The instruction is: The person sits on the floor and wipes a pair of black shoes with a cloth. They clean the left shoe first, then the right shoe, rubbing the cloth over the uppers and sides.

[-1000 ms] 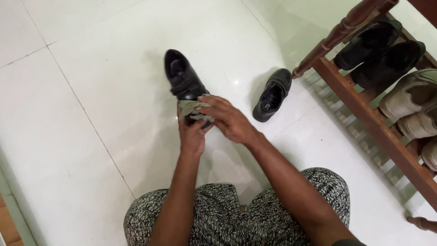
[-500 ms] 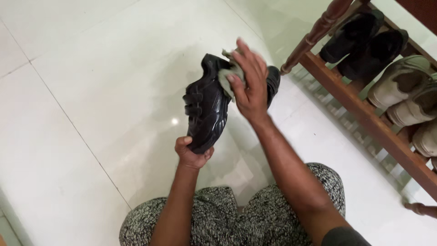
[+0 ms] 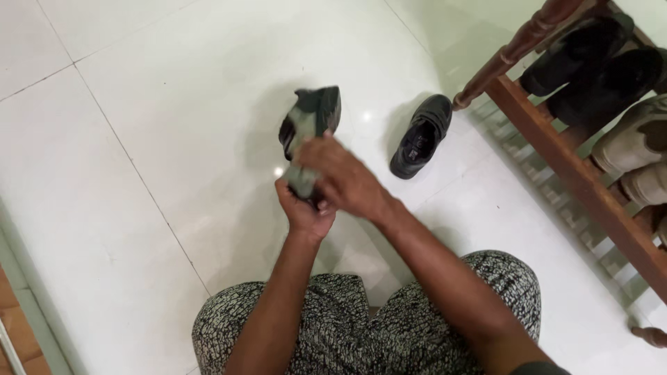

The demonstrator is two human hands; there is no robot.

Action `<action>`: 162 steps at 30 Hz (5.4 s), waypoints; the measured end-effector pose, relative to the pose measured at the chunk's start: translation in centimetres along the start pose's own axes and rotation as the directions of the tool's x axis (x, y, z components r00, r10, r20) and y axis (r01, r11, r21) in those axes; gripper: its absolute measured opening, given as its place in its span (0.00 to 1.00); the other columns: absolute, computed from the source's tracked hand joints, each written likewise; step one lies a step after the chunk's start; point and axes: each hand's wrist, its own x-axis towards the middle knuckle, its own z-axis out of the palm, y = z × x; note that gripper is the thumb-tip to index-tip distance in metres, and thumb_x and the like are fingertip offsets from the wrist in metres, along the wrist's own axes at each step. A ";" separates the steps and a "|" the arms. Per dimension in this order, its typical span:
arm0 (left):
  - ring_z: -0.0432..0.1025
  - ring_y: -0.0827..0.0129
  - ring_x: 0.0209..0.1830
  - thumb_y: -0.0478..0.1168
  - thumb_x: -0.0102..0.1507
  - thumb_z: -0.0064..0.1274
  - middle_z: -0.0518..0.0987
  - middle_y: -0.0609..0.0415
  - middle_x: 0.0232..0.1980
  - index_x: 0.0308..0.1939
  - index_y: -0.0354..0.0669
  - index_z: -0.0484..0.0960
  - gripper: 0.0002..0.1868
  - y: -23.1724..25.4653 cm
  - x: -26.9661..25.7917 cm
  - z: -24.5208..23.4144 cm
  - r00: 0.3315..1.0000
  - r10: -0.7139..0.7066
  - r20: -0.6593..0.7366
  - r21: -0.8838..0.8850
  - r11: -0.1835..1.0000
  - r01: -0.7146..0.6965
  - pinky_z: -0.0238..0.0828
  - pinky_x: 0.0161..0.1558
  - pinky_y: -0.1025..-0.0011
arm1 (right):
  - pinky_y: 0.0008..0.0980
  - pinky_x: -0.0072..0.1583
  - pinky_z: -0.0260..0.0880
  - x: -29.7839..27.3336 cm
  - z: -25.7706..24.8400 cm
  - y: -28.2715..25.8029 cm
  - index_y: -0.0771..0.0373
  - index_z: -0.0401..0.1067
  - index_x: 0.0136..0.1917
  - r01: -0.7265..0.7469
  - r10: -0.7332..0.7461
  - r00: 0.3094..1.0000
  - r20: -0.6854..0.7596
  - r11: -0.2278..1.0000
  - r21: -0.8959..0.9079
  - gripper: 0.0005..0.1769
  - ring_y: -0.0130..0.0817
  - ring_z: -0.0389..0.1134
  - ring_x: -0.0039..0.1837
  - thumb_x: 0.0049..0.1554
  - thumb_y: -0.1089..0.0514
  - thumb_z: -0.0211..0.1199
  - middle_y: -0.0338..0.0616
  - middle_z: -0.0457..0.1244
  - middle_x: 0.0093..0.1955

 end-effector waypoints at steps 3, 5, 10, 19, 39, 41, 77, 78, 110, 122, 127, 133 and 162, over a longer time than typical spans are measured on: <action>0.75 0.72 0.55 0.62 0.68 0.37 0.75 0.58 0.61 0.66 0.55 0.69 0.28 -0.7 0.2 1.2 0.984 -0.006 -0.176 -0.112 0.994 -0.014 0.79 0.51 0.72 | 0.64 0.82 0.39 0.1 -0.1 -1.7 0.55 0.70 0.65 0.078 -0.075 0.977 0.202 0.997 -0.009 0.28 0.42 0.59 0.77 0.54 0.49 0.73 0.44 0.64 0.68; 0.71 0.73 0.62 0.61 0.70 0.39 0.72 0.62 0.64 0.69 0.57 0.67 0.27 -0.7 0.2 1.6 0.997 -0.076 -0.011 -0.297 0.952 0.069 0.77 0.60 0.68 | 0.67 0.80 0.34 0.2 -0.9 -2.2 0.58 0.69 0.66 0.093 -0.085 0.962 0.258 0.996 -0.019 0.38 0.46 0.56 0.77 0.44 0.49 0.76 0.46 0.61 0.69; 0.71 0.64 0.64 0.55 0.75 0.41 0.72 0.54 0.67 0.73 0.49 0.65 0.26 0.0 0.1 1.0 0.997 0.080 0.006 0.349 0.934 -0.077 0.69 0.61 0.60 | 0.69 0.81 0.31 0.6 -3.1 -0.8 0.53 0.69 0.69 0.126 -0.086 0.953 0.289 0.985 -0.122 0.44 0.41 0.54 0.80 0.37 0.61 0.74 0.40 0.59 0.73; 0.75 0.63 0.61 0.58 0.73 0.36 0.78 0.51 0.64 0.64 0.43 0.74 0.28 -1.1 2.1 -3.2 0.982 -0.073 -0.174 0.761 0.623 0.181 0.70 0.58 0.62 | 0.46 0.76 0.61 -0.2 -5.8 5.3 0.57 0.69 0.69 -0.009 0.009 1.000 0.003 0.998 0.063 0.41 0.46 0.65 0.74 0.42 0.69 0.75 0.46 0.65 0.69; 0.79 0.66 0.54 0.37 0.55 0.70 0.84 0.48 0.54 0.59 0.31 0.78 0.30 1.3 1.5 -1.7 0.970 0.118 0.210 0.930 0.281 -0.236 0.76 0.59 0.67 | 0.35 0.73 0.72 0.9 -6.5 4.0 0.60 0.71 0.68 -0.076 0.133 0.957 -0.256 0.973 0.219 0.26 0.38 0.68 0.75 0.57 0.72 0.64 0.47 0.65 0.71; 0.78 0.67 0.52 0.36 0.57 0.68 0.84 0.49 0.52 0.57 0.31 0.80 0.26 -0.2 1.2 -1.8 0.980 0.139 0.140 0.911 0.371 -0.182 0.75 0.58 0.68 | 0.40 0.76 0.66 0.9 -6.2 3.8 0.63 0.70 0.69 -0.074 0.098 0.970 -0.223 0.991 0.114 0.26 0.45 0.61 0.79 0.58 0.73 0.62 0.50 0.62 0.74; 0.72 0.60 0.62 0.31 0.47 0.63 0.75 0.49 0.61 0.74 0.39 0.61 0.50 -0.8 -0.2 -2.1 0.987 -0.131 0.093 0.490 0.869 0.070 0.69 0.66 0.59 | 0.45 0.79 0.60 1.2 -5.6 2.1 0.59 0.57 0.79 -0.109 0.157 0.969 -0.192 0.965 0.237 0.32 0.48 0.56 0.82 0.65 0.62 0.62 0.53 0.56 0.80; 0.72 0.60 0.63 0.31 0.49 0.62 0.75 0.49 0.62 0.74 0.39 0.62 0.48 -0.9 0.0 -2.6 0.992 -0.085 0.096 0.451 0.892 0.032 0.69 0.66 0.59 | 0.45 0.78 0.62 1.1 -5.4 2.0 0.59 0.58 0.78 -0.079 0.128 0.969 -0.213 0.971 0.225 0.32 0.48 0.58 0.81 0.64 0.63 0.64 0.53 0.58 0.79; 0.64 0.42 0.58 0.37 0.43 0.67 0.63 0.36 0.60 0.82 0.60 0.47 0.67 -1.1 -0.2 2.2 0.810 0.532 0.245 0.905 -0.425 0.006 0.70 0.56 0.51 | 0.27 0.45 0.68 0.5 -4.6 4.2 0.61 0.75 0.68 -0.722 0.754 0.652 0.079 0.586 0.367 0.21 0.27 0.67 0.44 0.63 0.55 0.64 0.54 0.70 0.49; 0.62 0.45 0.68 0.33 0.44 0.66 0.68 0.40 0.66 0.80 0.35 0.39 0.66 -1.6 -0.7 3.8 0.651 0.639 0.410 0.845 -0.535 -0.007 0.52 0.68 0.44 | 0.45 0.67 0.69 -0.2 -1.7 3.9 0.61 0.78 0.54 -0.056 0.024 0.977 -0.210 0.988 -0.146 0.12 0.45 0.66 0.69 0.56 0.67 0.65 0.45 0.70 0.65; 0.63 0.54 0.70 0.30 0.46 0.61 0.69 0.47 0.67 0.81 0.39 0.46 0.61 -1.4 -0.4 3.8 0.703 0.623 0.342 0.841 -0.537 0.067 0.49 0.70 0.47 | 0.32 0.59 0.74 -0.9 -2.4 7.0 0.61 0.77 0.58 -0.434 0.426 0.743 -0.516 0.894 0.114 0.11 0.40 0.71 0.60 0.61 0.66 0.63 0.48 0.70 0.62; 0.59 0.48 0.73 0.31 0.45 0.61 0.64 0.39 0.72 0.79 0.37 0.49 0.60 -1.8 0.0 3.1 0.694 0.606 0.390 0.824 -0.566 0.030 0.48 0.69 0.45 | 0.35 0.66 0.68 -0.4 -1.9 6.8 0.61 0.71 0.67 -0.178 0.219 0.876 -0.430 0.975 0.133 0.20 0.45 0.66 0.67 0.61 0.61 0.65 0.55 0.62 0.70; 0.76 0.62 0.55 0.35 0.52 0.60 0.79 0.46 0.58 0.71 0.32 0.67 0.41 0.3 2.0 -2.2 0.963 0.151 -0.225 0.828 0.551 0.107 0.73 0.57 0.68 | 0.51 0.75 0.53 -1.6 6.4 11.3 0.69 0.68 0.74 -0.319 0.318 0.927 -0.201 0.947 0.025 0.24 0.62 0.54 0.78 0.67 0.60 0.56 0.58 0.56 0.79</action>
